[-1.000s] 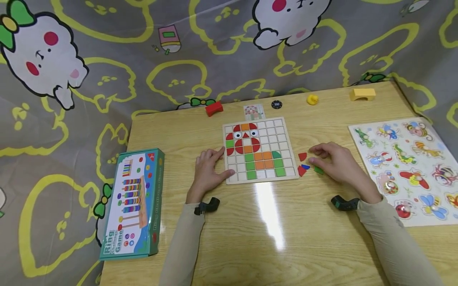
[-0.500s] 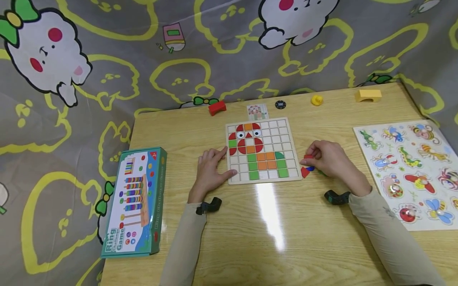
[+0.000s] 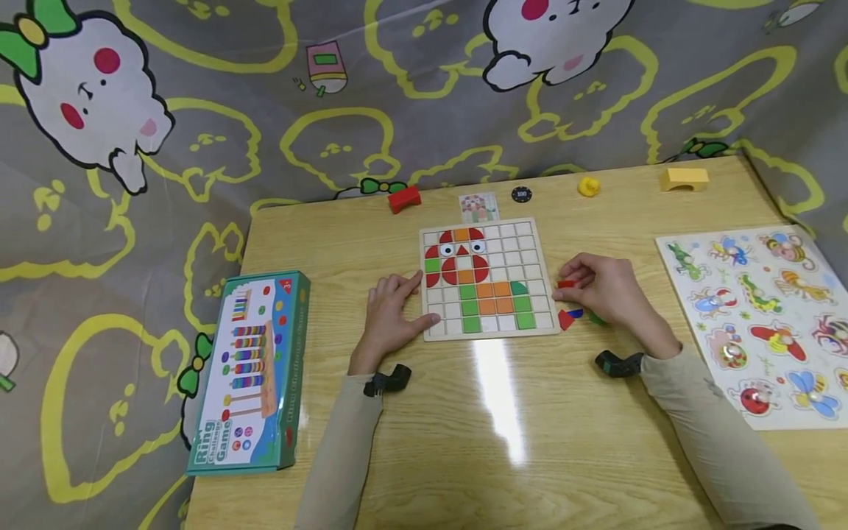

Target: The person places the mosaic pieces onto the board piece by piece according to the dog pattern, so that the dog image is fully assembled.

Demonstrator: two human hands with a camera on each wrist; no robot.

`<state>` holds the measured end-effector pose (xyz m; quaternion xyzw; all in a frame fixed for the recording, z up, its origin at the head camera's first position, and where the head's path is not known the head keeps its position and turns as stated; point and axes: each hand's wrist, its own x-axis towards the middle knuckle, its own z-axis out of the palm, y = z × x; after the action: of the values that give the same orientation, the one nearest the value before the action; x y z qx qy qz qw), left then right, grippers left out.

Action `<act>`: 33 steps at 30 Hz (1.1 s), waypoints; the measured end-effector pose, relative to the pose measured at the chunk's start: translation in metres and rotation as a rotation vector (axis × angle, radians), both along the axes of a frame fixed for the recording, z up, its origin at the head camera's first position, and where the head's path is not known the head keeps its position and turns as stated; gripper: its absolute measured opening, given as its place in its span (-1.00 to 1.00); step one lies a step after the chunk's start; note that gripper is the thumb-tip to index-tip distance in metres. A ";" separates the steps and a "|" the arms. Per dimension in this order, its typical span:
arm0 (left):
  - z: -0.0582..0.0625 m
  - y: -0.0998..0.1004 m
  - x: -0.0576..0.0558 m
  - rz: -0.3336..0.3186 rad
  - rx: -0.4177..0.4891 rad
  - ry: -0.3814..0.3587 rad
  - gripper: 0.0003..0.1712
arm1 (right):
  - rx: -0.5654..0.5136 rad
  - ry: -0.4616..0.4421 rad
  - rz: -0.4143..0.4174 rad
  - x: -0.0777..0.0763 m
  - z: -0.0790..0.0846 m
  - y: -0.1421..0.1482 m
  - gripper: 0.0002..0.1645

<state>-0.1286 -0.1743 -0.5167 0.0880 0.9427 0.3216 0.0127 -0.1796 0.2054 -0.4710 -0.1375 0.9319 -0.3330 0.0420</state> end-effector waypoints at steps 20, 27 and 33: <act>-0.003 -0.001 -0.001 0.008 0.003 0.004 0.03 | -0.064 0.075 0.151 -0.070 0.016 -0.053 -0.86; -0.005 -0.002 -0.001 -0.006 0.017 0.012 0.03 | -0.025 0.008 0.277 -0.091 0.009 -0.085 -0.78; -0.006 -0.003 -0.002 -0.005 0.003 0.020 0.04 | -0.032 -0.014 0.273 -0.096 0.001 -0.098 -0.69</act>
<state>-0.1301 -0.1774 -0.5223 0.0936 0.9420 0.3223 0.0038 -0.2756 0.1074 -0.4700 -0.2614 0.8987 -0.3400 0.0913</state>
